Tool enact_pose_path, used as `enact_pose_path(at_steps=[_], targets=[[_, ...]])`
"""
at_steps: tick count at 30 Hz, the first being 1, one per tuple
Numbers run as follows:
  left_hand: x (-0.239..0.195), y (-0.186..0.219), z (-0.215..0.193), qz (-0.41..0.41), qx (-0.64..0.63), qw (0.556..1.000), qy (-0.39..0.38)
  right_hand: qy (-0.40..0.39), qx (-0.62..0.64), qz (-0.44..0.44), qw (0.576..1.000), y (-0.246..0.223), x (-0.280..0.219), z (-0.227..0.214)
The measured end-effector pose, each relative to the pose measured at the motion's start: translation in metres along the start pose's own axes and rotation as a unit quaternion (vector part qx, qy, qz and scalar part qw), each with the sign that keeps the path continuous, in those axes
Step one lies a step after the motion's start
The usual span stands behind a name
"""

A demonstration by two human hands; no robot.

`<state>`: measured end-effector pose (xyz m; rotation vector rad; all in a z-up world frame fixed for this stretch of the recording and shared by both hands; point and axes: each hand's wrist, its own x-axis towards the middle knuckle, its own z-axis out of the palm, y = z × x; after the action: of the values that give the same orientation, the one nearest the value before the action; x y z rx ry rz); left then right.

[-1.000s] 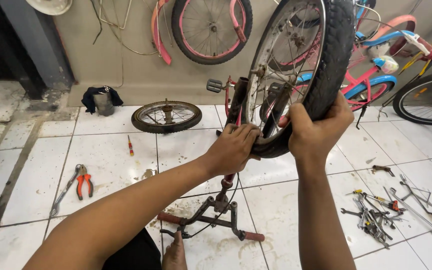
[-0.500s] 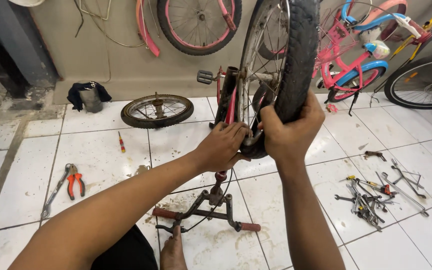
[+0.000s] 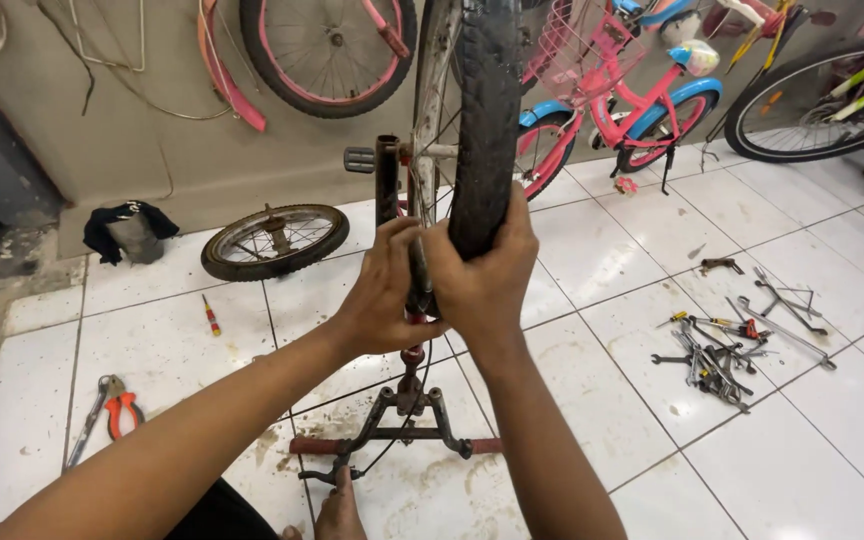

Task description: The person removes the inner tube from a bicycle wheel using a cloth and hands. They then place the wheel aside and lift the red bicycle frame to position it upright on a stand.

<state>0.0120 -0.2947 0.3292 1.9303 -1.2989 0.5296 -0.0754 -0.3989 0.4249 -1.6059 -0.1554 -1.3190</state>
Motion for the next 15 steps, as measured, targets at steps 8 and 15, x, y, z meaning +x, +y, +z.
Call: enact_pose_path(at_steps=[8,15], targets=[[0.006,0.017,0.016,0.042,-0.133,0.987,0.075,-0.05,-0.002,0.056,0.997,-0.02,-0.018,-0.012],[0.009,0.024,0.013,-0.116,-0.168,0.978,0.038,-0.087,0.111,0.104,0.985,0.034,0.022,-0.056]])
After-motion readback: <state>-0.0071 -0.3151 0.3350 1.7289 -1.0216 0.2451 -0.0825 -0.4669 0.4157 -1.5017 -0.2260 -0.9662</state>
